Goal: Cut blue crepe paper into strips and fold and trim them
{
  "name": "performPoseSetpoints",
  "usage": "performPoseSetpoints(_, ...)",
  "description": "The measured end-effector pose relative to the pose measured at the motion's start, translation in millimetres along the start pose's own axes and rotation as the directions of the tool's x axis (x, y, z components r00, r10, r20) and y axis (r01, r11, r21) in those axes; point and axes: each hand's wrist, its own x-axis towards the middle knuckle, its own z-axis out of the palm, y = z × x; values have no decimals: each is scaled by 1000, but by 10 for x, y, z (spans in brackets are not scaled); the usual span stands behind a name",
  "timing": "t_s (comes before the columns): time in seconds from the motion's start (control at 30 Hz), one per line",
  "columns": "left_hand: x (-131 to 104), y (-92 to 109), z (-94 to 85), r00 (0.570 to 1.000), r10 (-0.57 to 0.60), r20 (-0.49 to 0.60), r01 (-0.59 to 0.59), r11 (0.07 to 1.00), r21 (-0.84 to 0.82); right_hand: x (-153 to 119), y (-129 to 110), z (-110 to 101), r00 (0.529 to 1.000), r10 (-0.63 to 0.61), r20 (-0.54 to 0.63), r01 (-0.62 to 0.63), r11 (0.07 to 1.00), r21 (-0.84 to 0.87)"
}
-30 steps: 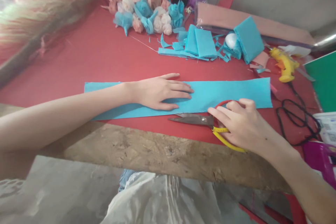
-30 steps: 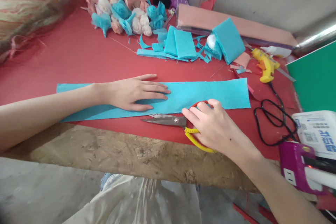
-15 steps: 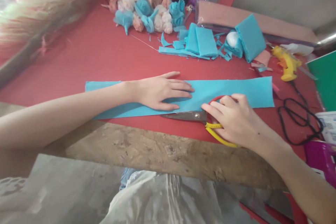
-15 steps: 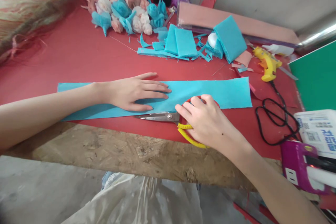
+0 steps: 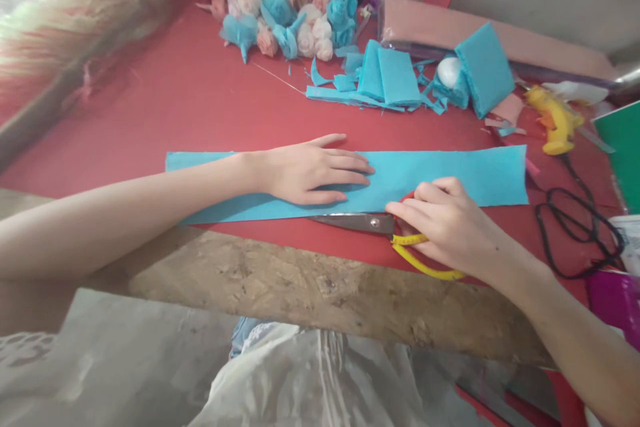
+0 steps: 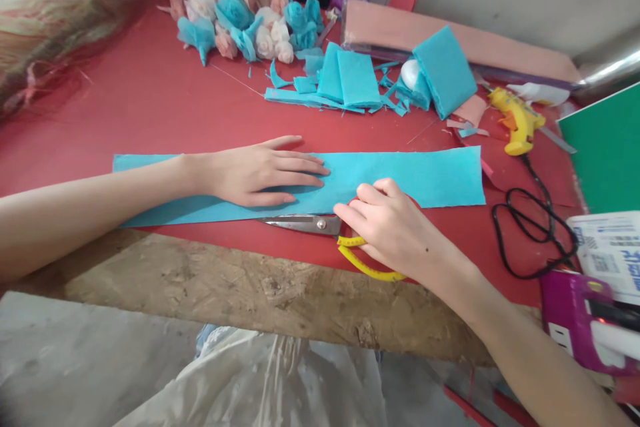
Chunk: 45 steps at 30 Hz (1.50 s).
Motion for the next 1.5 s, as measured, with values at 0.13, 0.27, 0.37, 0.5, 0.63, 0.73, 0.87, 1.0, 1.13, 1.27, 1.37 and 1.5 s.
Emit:
performPoseSetpoints(0.13, -3, -5, 9, 1000, -12, 19, 12, 1000, 3, -11, -21, -1, 1000, -20, -18, 19, 999, -42)
performPoseSetpoints(0.27, -2, -4, 11, 999, -20, 31, 20, 1000, 2, -14, -58, 21, 1000, -8, 5, 9, 999, -49)
performPoseSetpoints(0.37, 2, 12, -18, 999, -40, 16, 40, 999, -19, -20, -76, 26, 1000, 0, 31, 1, 999, -39)
performPoseSetpoints(0.5, 8, 45, -77, 997, -82, -5, 81, 995, -64, -67, -71, 19, 1000, 5, 22, -5, 1000, -25)
performPoseSetpoints(0.63, 12, 92, -106, 998, -68, 2, 68, 995, -74, -153, -60, 19, 999, 22, 23, -22, 1000, 12)
performPoseSetpoints(0.73, 53, 142, -119, 989, -123, -77, 113, 987, -115, -194, -63, 31, 999, 37, 15, -37, 998, 55)
performPoseSetpoints(0.87, 280, 179, -153, 945, -293, -146, 251, 935, -250, -191, -71, 53, 999, 26, 26, -28, 995, 92)
performPoseSetpoints(1.0, 748, 147, -197, 890, -457, 3, 444, 863, -240, -177, -74, 90, 999, 25, 34, -30, 989, 146)
performPoseSetpoints(1.13, 1246, 63, -242, 815, -530, 236, 573, 796, -194, -177, -78, 122, 997, 58, 55, -70, 967, 244)
performPoseSetpoints(1.27, 1586, -21, -228, 808, -473, 352, 560, 802, -206, -159, -81, 98, 993, 69, 98, -93, 957, 275)
performPoseSetpoints(1.37, 1753, -31, -148, 836, -410, 365, 508, 829, -233, -137, -79, 69, 989, 61, 133, -95, 961, 260)
performPoseSetpoints(1.5, 1877, 70, -47, 908, -316, 276, 390, 878, -277, -128, -89, 60, 991, 57, 123, -85, 968, 236)
